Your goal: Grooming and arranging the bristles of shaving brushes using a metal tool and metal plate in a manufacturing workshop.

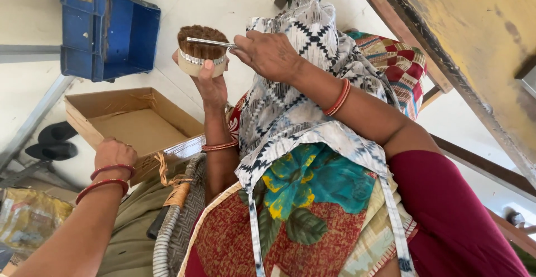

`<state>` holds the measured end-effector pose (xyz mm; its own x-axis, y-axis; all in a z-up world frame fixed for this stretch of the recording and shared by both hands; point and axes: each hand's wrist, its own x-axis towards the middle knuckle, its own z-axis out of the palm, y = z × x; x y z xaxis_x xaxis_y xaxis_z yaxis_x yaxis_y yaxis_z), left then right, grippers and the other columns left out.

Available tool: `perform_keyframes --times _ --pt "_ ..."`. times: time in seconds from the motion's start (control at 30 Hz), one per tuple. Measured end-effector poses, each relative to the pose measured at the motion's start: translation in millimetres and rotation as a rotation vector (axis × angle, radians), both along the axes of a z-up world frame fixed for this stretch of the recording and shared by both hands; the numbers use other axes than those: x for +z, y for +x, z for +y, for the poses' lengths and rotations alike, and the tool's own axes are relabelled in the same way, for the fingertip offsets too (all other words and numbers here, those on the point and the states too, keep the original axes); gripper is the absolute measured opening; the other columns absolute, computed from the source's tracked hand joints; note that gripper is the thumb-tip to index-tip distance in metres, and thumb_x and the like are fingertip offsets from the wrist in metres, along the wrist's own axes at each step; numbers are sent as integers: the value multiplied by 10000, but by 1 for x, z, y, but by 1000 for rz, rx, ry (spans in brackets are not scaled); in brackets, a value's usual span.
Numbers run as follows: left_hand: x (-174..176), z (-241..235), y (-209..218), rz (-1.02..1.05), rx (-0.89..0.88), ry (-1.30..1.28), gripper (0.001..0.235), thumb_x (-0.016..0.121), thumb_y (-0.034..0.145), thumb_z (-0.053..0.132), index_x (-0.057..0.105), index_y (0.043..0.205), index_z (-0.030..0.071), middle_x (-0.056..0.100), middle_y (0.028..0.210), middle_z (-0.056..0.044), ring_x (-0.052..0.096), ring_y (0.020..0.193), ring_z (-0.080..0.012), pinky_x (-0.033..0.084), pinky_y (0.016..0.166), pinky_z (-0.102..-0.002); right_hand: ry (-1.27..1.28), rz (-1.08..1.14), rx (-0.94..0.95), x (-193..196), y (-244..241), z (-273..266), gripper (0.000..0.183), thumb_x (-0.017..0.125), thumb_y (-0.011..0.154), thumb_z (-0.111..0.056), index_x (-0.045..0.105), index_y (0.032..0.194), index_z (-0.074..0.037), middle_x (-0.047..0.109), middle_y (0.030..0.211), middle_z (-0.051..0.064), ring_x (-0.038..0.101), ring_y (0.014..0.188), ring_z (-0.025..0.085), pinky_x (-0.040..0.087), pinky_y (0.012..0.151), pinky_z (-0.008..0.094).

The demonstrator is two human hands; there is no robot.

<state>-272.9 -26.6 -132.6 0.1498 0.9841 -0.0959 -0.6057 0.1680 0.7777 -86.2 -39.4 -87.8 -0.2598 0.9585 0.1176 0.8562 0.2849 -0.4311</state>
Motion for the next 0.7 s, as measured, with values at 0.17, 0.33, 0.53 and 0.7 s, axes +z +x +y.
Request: perform_keyframes --times 0.17,0.33,0.53,0.7 --pt "5 -12 10 110 -47 135 883 828 817 326 222 1448 211 447 1401 -122 573 1308 -248 658 981 -423 -398 -50 -190 -72 31 40 417 332 1217 -353 552 982 -89 552 738 92 591 577 240 511 429 404" --pt "30 -10 17 -25 -197 230 794 803 886 374 303 1459 148 525 1308 -123 618 1097 -244 597 899 -364 84 95 -230 -43 57 10 303 502 1153 -318 578 1011 -62 550 738 70 579 549 217 482 467 371" --pt "-24 -3 -16 -109 -91 -15 696 739 960 352 387 1448 2 601 1232 -162 668 969 -277 577 762 -375 352 88 68 38 18 -19 258 651 1098 -277 545 974 -77 513 787 68 557 561 213 469 490 362" --pt "-32 -4 -20 -187 -213 -6 649 699 981 377 425 1425 -10 629 1213 -154 664 993 -273 558 799 -395 305 -55 79 23 14 -14 318 687 1062 -347 531 932 -103 489 759 57 570 544 206 468 459 367"
